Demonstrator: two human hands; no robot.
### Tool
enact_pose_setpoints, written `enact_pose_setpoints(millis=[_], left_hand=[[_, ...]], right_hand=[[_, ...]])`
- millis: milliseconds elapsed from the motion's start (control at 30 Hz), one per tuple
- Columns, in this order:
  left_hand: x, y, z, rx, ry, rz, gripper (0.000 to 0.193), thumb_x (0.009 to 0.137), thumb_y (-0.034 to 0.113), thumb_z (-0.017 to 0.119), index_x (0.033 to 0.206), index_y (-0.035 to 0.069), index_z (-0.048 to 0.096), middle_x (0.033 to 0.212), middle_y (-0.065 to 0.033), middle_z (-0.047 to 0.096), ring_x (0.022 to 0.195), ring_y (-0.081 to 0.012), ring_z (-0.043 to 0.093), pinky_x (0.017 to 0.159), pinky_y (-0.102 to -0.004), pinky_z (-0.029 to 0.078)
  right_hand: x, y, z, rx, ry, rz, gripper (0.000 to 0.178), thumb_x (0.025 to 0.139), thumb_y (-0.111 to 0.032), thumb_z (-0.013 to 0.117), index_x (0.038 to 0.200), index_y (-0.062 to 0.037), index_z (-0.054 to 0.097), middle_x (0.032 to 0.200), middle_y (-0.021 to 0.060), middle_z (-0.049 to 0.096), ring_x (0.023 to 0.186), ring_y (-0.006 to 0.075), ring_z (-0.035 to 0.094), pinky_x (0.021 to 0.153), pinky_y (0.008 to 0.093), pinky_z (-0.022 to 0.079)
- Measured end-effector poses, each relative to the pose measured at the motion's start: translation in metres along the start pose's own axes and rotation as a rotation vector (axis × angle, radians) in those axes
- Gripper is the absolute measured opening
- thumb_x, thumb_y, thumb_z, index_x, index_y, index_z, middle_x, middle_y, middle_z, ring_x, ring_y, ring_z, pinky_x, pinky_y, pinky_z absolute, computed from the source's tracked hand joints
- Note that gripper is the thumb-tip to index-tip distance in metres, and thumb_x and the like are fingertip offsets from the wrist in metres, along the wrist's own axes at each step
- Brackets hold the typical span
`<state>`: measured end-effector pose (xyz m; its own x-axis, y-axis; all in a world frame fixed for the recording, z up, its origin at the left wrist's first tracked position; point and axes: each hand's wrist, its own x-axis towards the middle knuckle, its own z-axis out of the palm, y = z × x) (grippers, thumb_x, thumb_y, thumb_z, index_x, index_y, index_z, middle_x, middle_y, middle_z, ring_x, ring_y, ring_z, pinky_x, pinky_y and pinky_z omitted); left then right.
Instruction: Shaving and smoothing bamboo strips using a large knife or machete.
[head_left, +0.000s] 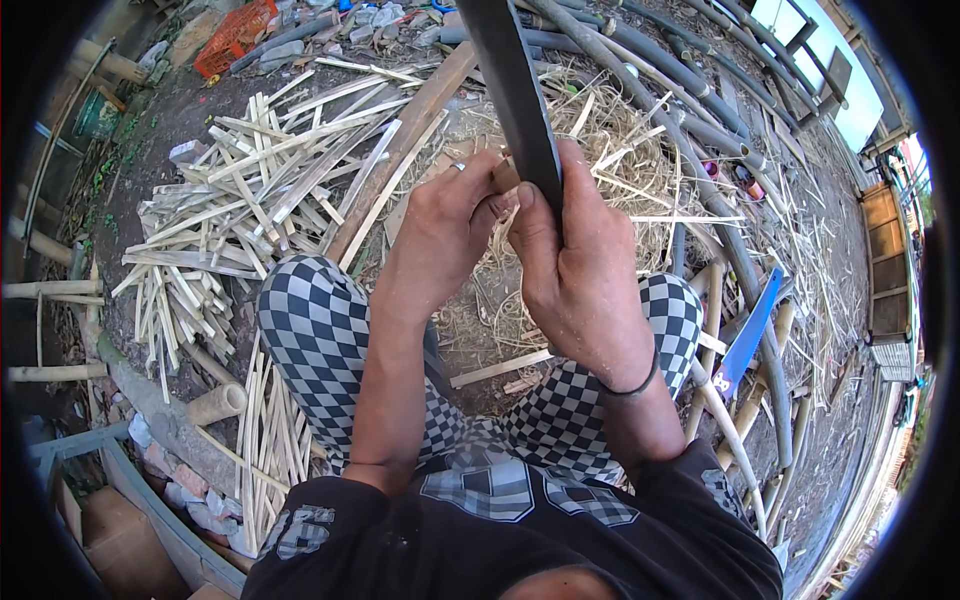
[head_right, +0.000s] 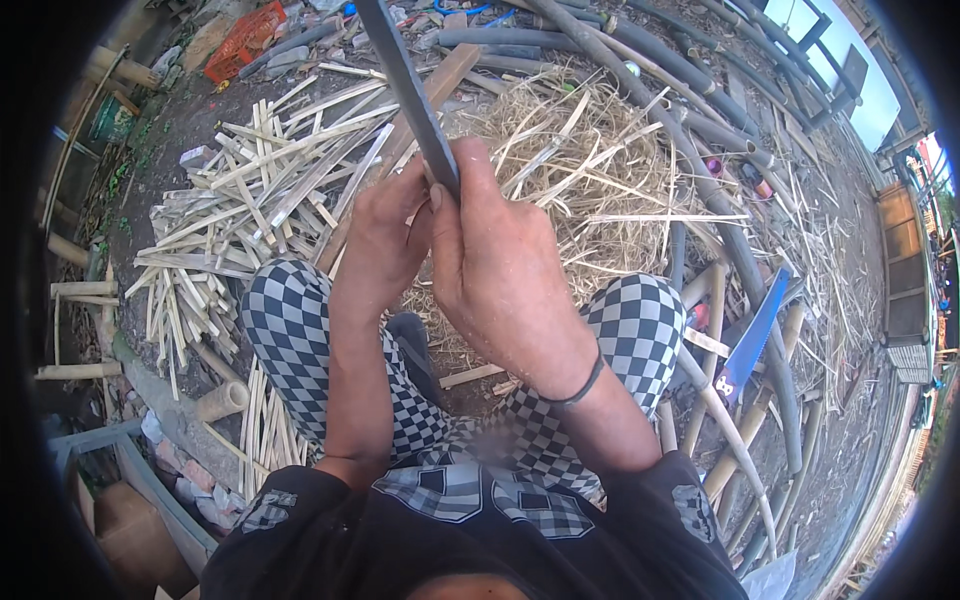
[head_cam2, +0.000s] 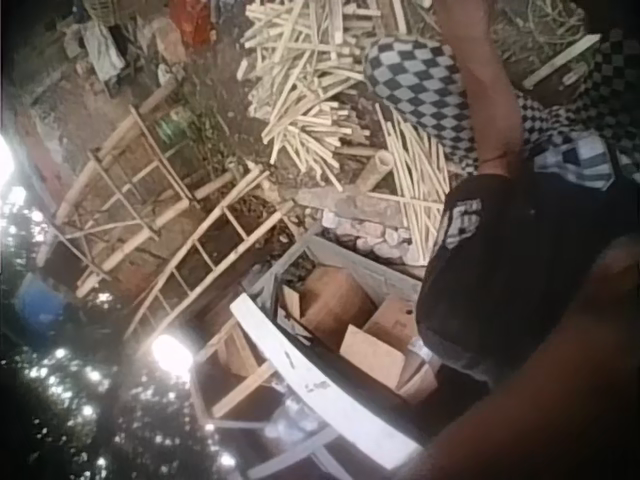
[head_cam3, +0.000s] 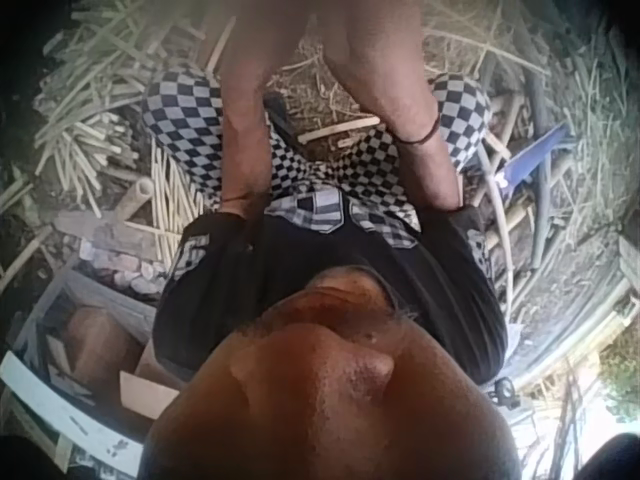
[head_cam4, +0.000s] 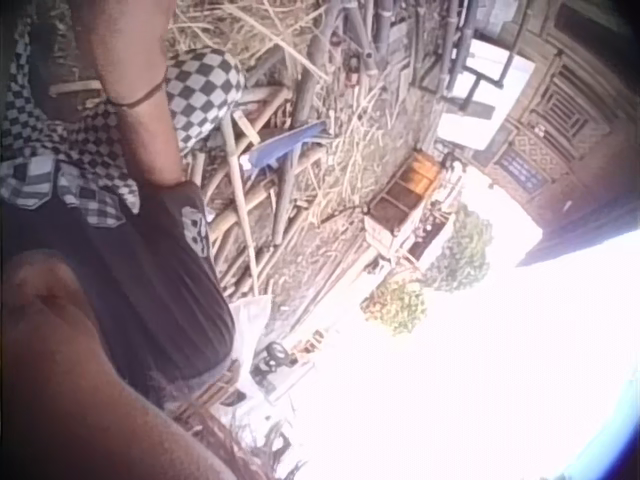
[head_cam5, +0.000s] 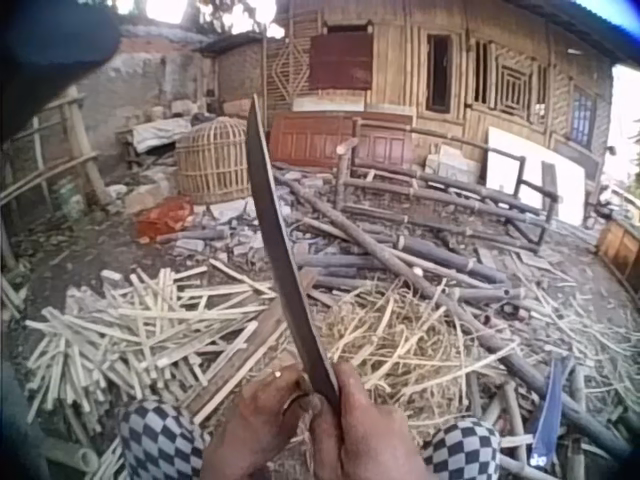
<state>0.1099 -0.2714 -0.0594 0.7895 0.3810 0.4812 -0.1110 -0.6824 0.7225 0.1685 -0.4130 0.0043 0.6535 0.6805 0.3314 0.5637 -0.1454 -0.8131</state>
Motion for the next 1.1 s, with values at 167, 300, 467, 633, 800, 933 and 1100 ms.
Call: enact_pose_setpoints(millis=[167, 300, 467, 633, 800, 933, 1100], left_hand=[[-0.002, -0.001, -0.003, 0.056, 0.008, 0.007, 0.027, 0.091, 0.01, 0.072, 0.114, 0.003, 0.059, 0.086, -0.0184, 0.067, 0.083, -0.0383, 0.067, 0.071, -0.0461, 0.052], [0.0, -0.005, 0.0, 0.043, 0.02, 0.024, 0.026, 0.091, 0.008, 0.072, 0.113, 0.003, 0.058, 0.089, -0.0191, 0.067, 0.085, -0.0388, 0.067, 0.072, -0.0475, 0.053], [-0.005, 0.011, -0.008, 0.089, 0.033, 0.061, 0.026, 0.089, 0.0, 0.068, 0.113, 0.003, 0.057, 0.089, -0.0191, 0.067, 0.083, -0.04, 0.067, 0.069, -0.0472, 0.054], [-0.005, 0.0, -0.002, 0.056, 0.057, 0.052, 0.025, 0.091, 0.005, 0.07, 0.114, 0.003, 0.059, 0.09, -0.0185, 0.067, 0.082, -0.0381, 0.068, 0.069, -0.0463, 0.054], [-0.001, -0.006, 0.0, 0.077, 0.029, 0.05, 0.026, 0.093, 0.009, 0.07, 0.116, 0.004, 0.059, 0.09, -0.0179, 0.067, 0.083, -0.0367, 0.069, 0.069, -0.0448, 0.054], [0.005, -0.006, 0.002, 0.074, 0.075, 0.055, 0.024, 0.093, 0.008, 0.069, 0.114, 0.004, 0.059, 0.089, -0.0182, 0.067, 0.083, -0.0372, 0.069, 0.069, -0.0446, 0.054], [0.003, -0.001, 0.003, 0.062, 0.084, 0.046, 0.023, 0.093, 0.007, 0.069, 0.114, 0.004, 0.059, 0.089, -0.0184, 0.067, 0.083, -0.0379, 0.069, 0.069, -0.0446, 0.054]], right_hand=[[-0.001, 0.001, 0.002, 0.007, -0.006, -0.032, 0.031, 0.101, -0.007, 0.054, 0.13, 0.0023, 0.05, 0.069, 0.0157, 0.065, 0.061, 0.0295, 0.069, 0.056, 0.0397, 0.05], [0.001, 0.007, 0.007, -0.028, -0.004, -0.043, 0.029, 0.101, -0.007, 0.054, 0.129, 0.0029, 0.05, 0.068, 0.0145, 0.064, 0.06, 0.0287, 0.069, 0.056, 0.0385, 0.05], [-0.007, -0.001, 0.002, 0.014, 0.031, -0.051, 0.029, 0.102, -0.006, 0.054, 0.129, 0.0035, 0.05, 0.068, 0.0145, 0.064, 0.058, 0.0268, 0.068, 0.054, 0.0373, 0.049], [0.0, 0.002, 0.006, -0.002, -0.003, -0.032, 0.029, 0.102, -0.006, 0.053, 0.129, 0.0025, 0.051, 0.067, 0.014, 0.064, 0.058, 0.0265, 0.068, 0.055, 0.0372, 0.05], [0.002, 0.002, 0.008, 0.031, 0.01, -0.014, 0.027, 0.102, -0.009, 0.053, 0.128, 0.0004, 0.052, 0.068, 0.0152, 0.065, 0.057, 0.0283, 0.067, 0.053, 0.0395, 0.049], [0.001, -0.001, 0.007, -0.049, 0.033, -0.069, 0.025, 0.102, -0.008, 0.054, 0.126, -0.0002, 0.052, 0.067, 0.0142, 0.064, 0.056, 0.0269, 0.067, 0.053, 0.039, 0.049], [-0.003, -0.001, 0.003, 0.002, 0.047, -0.07, 0.026, 0.102, -0.006, 0.053, 0.127, -0.0002, 0.052, 0.071, 0.0195, 0.065, 0.064, 0.0355, 0.07, 0.055, 0.0427, 0.05]])
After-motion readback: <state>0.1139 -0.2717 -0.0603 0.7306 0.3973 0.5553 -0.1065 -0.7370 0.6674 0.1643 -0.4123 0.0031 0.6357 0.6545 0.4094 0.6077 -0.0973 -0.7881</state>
